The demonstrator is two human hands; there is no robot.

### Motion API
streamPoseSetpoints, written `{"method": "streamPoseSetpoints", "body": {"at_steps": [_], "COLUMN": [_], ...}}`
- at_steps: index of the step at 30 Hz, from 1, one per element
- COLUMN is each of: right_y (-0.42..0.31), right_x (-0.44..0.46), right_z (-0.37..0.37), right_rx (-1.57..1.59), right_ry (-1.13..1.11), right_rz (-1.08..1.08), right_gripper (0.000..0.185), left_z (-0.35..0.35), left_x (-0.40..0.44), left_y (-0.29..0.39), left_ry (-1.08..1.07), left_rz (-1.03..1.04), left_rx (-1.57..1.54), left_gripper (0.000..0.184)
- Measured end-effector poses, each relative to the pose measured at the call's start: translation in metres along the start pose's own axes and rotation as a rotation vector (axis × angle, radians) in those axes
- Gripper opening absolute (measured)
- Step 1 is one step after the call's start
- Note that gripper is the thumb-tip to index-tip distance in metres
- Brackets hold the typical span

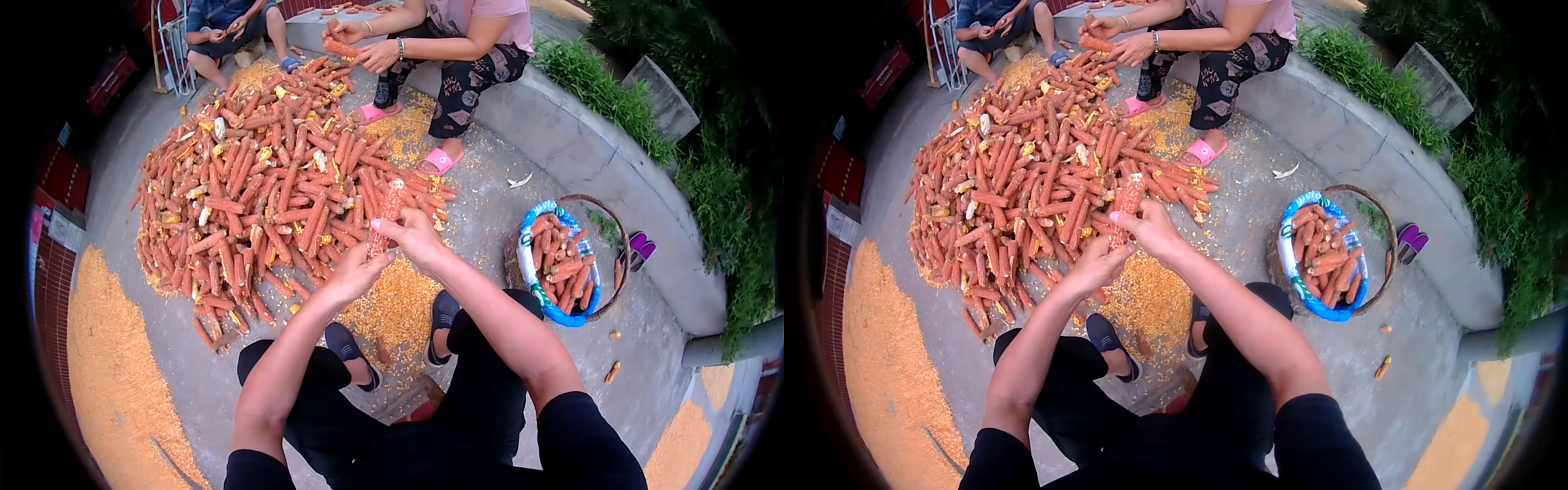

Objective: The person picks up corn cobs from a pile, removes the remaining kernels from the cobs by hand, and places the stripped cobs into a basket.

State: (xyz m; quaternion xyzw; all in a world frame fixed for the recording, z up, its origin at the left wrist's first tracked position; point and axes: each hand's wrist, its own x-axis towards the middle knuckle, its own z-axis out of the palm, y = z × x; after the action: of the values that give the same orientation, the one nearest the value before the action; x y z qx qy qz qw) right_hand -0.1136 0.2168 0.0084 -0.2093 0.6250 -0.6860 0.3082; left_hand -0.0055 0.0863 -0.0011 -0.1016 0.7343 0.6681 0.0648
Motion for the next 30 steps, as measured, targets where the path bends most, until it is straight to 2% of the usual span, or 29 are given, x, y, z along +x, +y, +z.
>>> {"method": "streamPoseSetpoints", "body": {"at_steps": [3,8,11,14,15,16,17,18,19,20,24,27,29,30], "right_y": [0.002,0.002,-0.001,-0.002,-0.003,0.013,0.016,0.008,-0.002,-0.007,0.001,-0.006,-0.028,-0.025], "right_x": [-0.001,-0.003,-0.003,-0.001,-0.006,0.002,-0.003,-0.009,-0.013,-0.016,-0.014,-0.022,-0.057,-0.073], "right_z": [-0.002,0.000,-0.001,-0.005,-0.003,-0.005,-0.006,-0.005,-0.008,-0.010,-0.027,-0.072,-0.106,-0.129], "right_rx": [0.023,0.056,0.064,-0.092,-0.086,-0.347,-0.348,-0.354,-0.360,-0.364,-0.647,-0.249,-0.023,-0.035], "right_ry": [0.022,0.065,0.072,-0.030,-0.102,-0.111,-0.126,-0.150,-0.124,-0.109,0.203,0.305,0.334,0.373], "right_rz": [0.015,0.051,-0.001,-0.039,-0.035,0.071,0.047,0.016,0.071,0.119,-0.112,-0.043,-0.030,-0.035], "right_gripper": [0.023,0.019,0.027,0.038,0.051,0.048,0.049,0.049,0.048,0.046,0.043,0.039,0.037,0.036], "left_z": [-0.002,-0.002,-0.002,-0.010,-0.008,-0.008,-0.013,-0.010,-0.009,-0.007,0.014,0.016,-0.010,-0.026], "left_x": [0.001,0.001,0.002,0.006,0.009,0.006,0.014,0.013,0.017,0.016,0.006,0.000,0.006,0.006], "left_y": [-0.003,-0.004,-0.008,-0.017,-0.023,-0.011,-0.030,-0.030,-0.037,-0.038,-0.016,0.002,-0.013,-0.017], "left_ry": [-0.012,0.030,0.097,0.133,0.169,0.150,0.144,0.170,0.134,0.116,-0.026,-0.124,-0.156,-0.173], "left_rz": [0.096,0.107,0.128,0.099,0.138,-0.060,0.126,0.212,0.312,0.255,0.110,0.021,0.045,0.024], "left_rx": [0.058,0.143,0.184,0.327,0.257,0.215,0.271,0.328,0.307,0.359,0.477,0.528,0.540,0.543], "left_gripper": [0.034,0.032,0.030,0.039,0.038,0.035,0.031,0.029,0.029,0.030,0.033,0.031,0.030,0.029]}}
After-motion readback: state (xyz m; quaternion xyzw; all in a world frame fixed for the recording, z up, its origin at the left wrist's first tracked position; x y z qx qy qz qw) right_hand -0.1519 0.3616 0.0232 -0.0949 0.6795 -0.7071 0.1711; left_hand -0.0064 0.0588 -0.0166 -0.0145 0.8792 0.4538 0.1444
